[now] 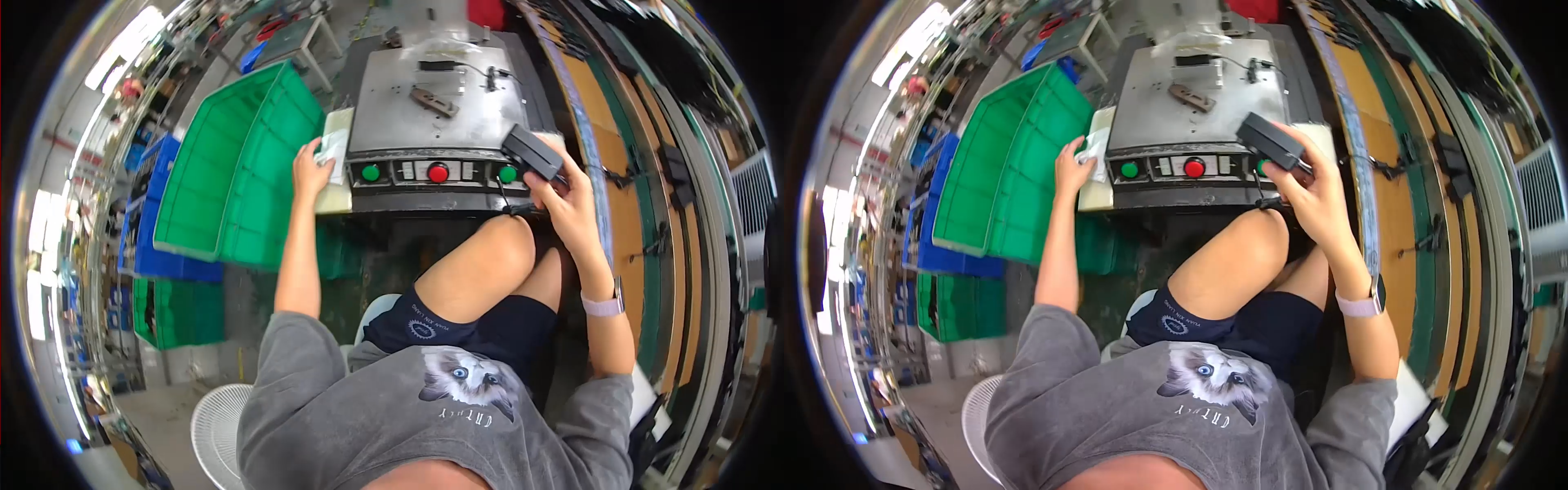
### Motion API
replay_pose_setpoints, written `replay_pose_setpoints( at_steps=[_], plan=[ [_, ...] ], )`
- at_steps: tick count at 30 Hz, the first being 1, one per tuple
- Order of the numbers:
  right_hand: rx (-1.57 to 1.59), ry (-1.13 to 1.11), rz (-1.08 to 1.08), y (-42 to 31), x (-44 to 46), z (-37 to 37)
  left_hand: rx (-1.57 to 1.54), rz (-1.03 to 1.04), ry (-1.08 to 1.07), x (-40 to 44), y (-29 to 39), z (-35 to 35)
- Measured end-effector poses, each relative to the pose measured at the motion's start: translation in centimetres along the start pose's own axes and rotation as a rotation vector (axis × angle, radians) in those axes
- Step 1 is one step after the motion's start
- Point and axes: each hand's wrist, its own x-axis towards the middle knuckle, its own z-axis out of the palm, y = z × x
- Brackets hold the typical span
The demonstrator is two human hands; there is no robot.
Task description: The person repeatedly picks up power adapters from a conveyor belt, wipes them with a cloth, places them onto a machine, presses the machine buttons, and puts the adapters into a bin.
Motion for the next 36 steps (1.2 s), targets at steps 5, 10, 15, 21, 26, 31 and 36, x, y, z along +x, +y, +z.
replay_pose_setpoints(
  at_steps=[5,10,15,21,26,31,36],
  plan=[
    [0.016,0.010,-0.081,0.1,-0.8,-1.1,-0.011,-0.017,-0.009,-0.1,-7.1,3.8],
    [-0.178,0.110,-0.212,0.6,-1.1,-1.8,-0.759,-0.058,0.098,1.3,12.6,-4.2],
    [-0.433,0.131,-0.362,1.1,-1.2,-1.6,-0.789,0.340,-0.186,-3.8,32.3,-5.2],
    [-0.544,0.238,-0.371,0.6,-2.0,-2.5,-0.746,0.331,0.030,-4.6,34.8,-0.5],
    [-0.511,0.177,-0.379,0.1,-1.9,-1.8,-0.766,0.368,0.065,-5.2,34.4,-1.3],
    [-0.502,0.194,-0.497,1.6,-1.6,-1.4,-0.726,0.339,0.054,-5.1,33.2,-1.9],
    [-0.387,0.135,-0.339,-0.5,-1.5,-0.5,-0.748,0.256,0.191,-5.5,31.2,-3.1]
  ],
)
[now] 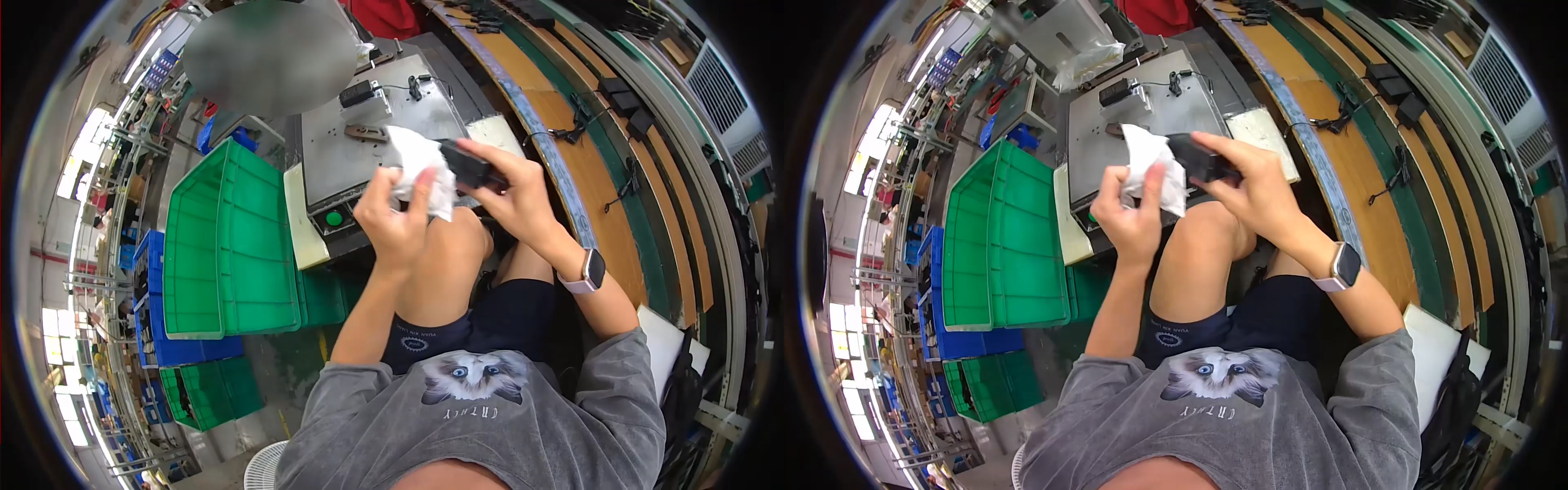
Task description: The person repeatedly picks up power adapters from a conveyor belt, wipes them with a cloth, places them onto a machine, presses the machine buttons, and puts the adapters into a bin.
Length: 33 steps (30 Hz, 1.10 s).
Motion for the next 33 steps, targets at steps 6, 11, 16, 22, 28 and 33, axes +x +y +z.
replay_pose_setpoints(
  at_steps=[6,11,16,22,28,33],
  plan=[
    [0.072,-0.064,-0.036,-0.1,2.1,-0.3,0.299,-0.053,0.085,1.4,-1.0,-2.2],
    [-0.128,0.192,-0.154,1.2,8.5,-13.3,0.121,-0.496,0.284,-1.3,-18.9,-15.8],
    [-0.735,0.615,-0.140,-1.0,9.6,-29.3,0.308,-0.863,0.148,-7.6,-35.0,-26.1],
    [-1.602,0.542,0.106,6.5,1.9,-41.3,0.789,-0.350,-0.076,-8.6,-35.6,-23.6],
    [-1.431,0.476,0.636,14.9,-5.8,-46.6,0.500,-0.541,-0.471,-4.2,-31.6,-20.1],
    [-1.671,0.394,0.143,11.5,-3.0,-39.6,0.078,-0.934,-0.429,-3.6,-31.3,-20.0]
  ],
)
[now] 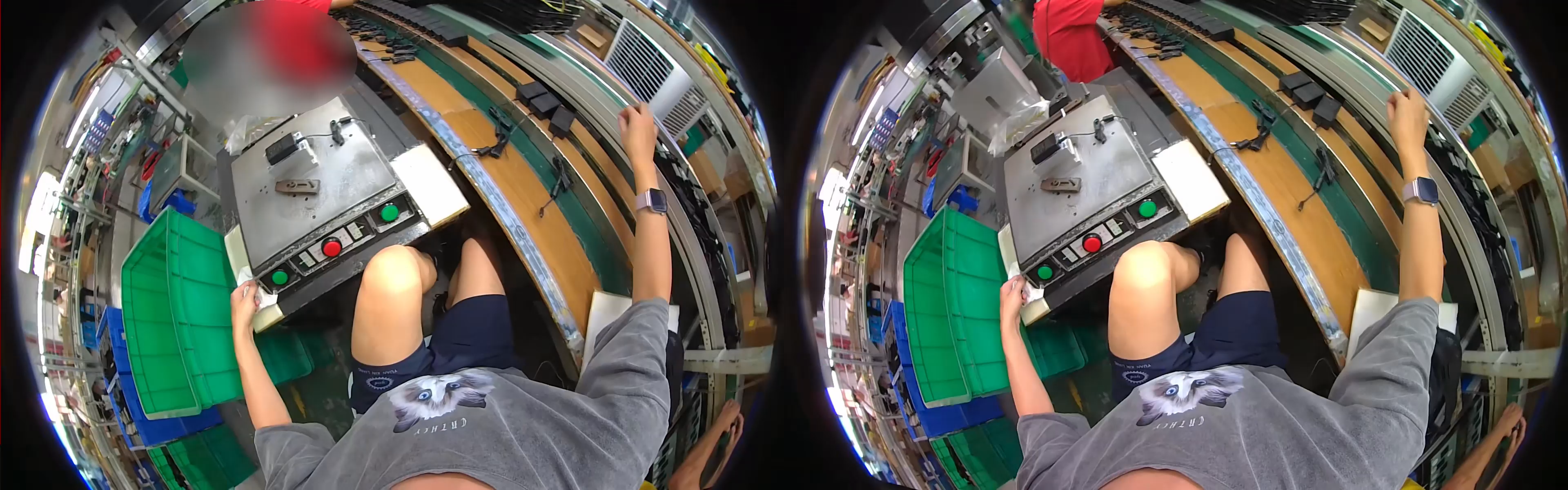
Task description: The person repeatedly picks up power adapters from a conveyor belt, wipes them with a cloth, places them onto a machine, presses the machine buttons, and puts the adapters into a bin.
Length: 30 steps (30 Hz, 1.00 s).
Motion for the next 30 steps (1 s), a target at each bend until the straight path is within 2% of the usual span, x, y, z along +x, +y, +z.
replay_pose_setpoints(
  at_steps=[1,2,3,4,5,6,7,10,12,14,16,18,22,25,28,30],
  plan=[
    [0.132,-0.117,-0.014,-1.4,1.0,0.7,0.001,-0.032,0.011,-1.1,1.5,-0.1],
    [0.189,-0.316,0.130,-4.1,2.2,0.2,0.000,-0.070,0.036,-2.4,2.8,-0.3],
    [0.246,-0.521,0.261,-7.0,3.0,-0.3,0.032,-0.012,0.078,-3.6,4.1,-0.1],
    [0.302,-0.429,0.184,-8.1,2.7,1.5,0.110,0.102,0.146,-3.7,3.7,-0.2],
    [0.426,-0.245,0.081,-9.4,1.9,2.5,0.225,0.071,0.214,-4.3,4.5,-0.4],
    [0.327,-0.247,0.070,-10.6,1.3,3.2,0.463,0.401,0.356,-4.1,3.5,-0.4],
    [0.221,-0.245,0.066,-11.4,1.0,4.0,0.425,0.282,0.350,-5.7,6.2,0.1],
    [0.287,-0.500,0.088,-10.4,0.5,8.6,0.419,0.351,0.396,-5.7,7.6,0.3],
    [0.280,-0.502,0.090,-10.6,0.4,8.0,0.358,0.370,0.401,-5.3,9.7,0.5],
    [0.268,-0.549,0.126,-10.6,0.7,8.3,0.300,0.481,0.405,-3.7,12.8,1.5],
    [0.160,-0.547,0.182,-12.9,0.8,5.3,0.146,0.614,0.340,-0.5,15.5,3.4],
    [0.100,-0.509,0.198,-13.7,0.8,4.0,0.157,0.630,0.239,3.7,17.8,5.0],
    [0.269,-0.399,0.065,-14.3,0.6,0.8,0.131,0.815,0.202,11.4,21.1,8.8],
    [0.344,-0.440,0.036,-14.8,0.2,-2.9,0.428,0.800,0.005,14.4,22.8,9.3],
    [0.395,-0.424,-0.004,-14.9,-0.5,-5.3,-0.031,0.705,-0.129,14.7,23.8,9.3],
    [0.448,-0.378,-0.046,-15.3,-1.0,-5.9,-0.235,0.543,-0.111,13.9,24.1,9.4]
  ],
)
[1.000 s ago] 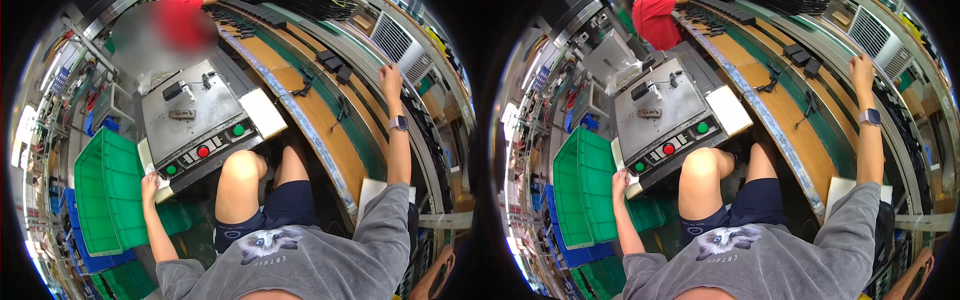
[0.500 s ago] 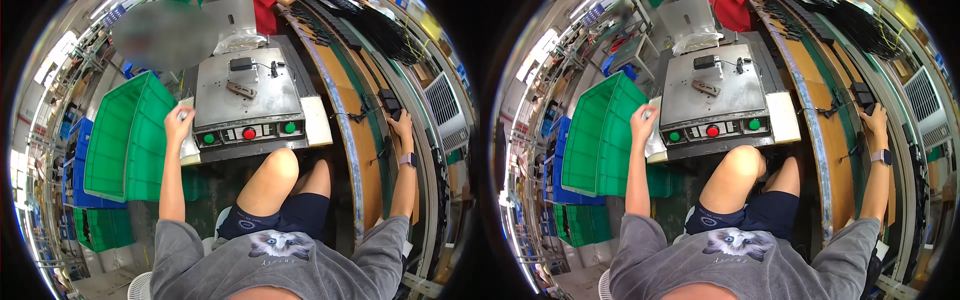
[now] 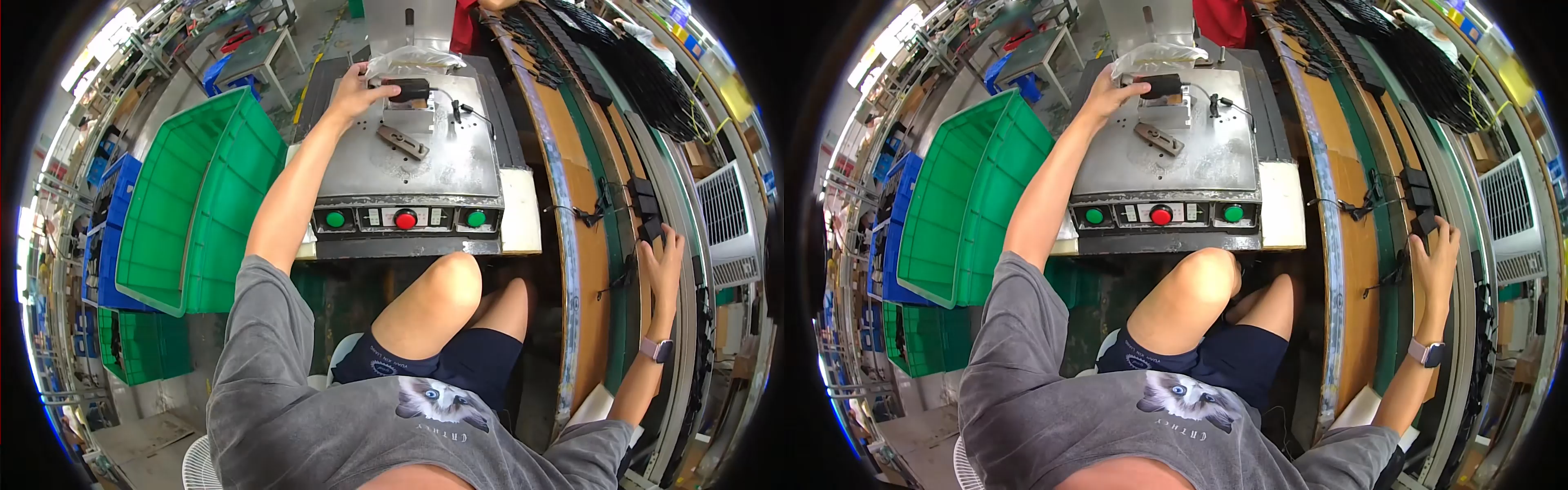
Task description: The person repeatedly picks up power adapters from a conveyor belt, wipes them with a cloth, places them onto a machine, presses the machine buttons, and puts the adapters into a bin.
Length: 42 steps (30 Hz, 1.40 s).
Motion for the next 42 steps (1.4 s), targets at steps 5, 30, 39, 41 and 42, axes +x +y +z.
replay_pose_setpoints(
  at_steps=[5,30,39,41,42],
  plan=[
    [0.260,-0.058,-0.111,-5.1,0.3,0.6,-0.400,-0.236,0.078,-5.9,2.4,1.4],
    [0.886,0.108,-0.763,-27.4,-5.3,-4.3,0.369,1.137,0.234,-24.2,15.7,8.8],
    [0.838,0.105,-0.661,-26.5,-6.8,-4.9,-0.503,0.099,-0.053,-27.1,15.8,12.2],
    [0.833,0.118,-0.682,-26.7,-6.7,-4.4,-0.483,-0.010,-0.088,-27.8,14.6,12.2],
    [0.807,0.124,-0.688,-26.8,-6.7,-4.2,-0.474,-0.022,-0.052,-28.1,14.6,11.8]
  ],
)
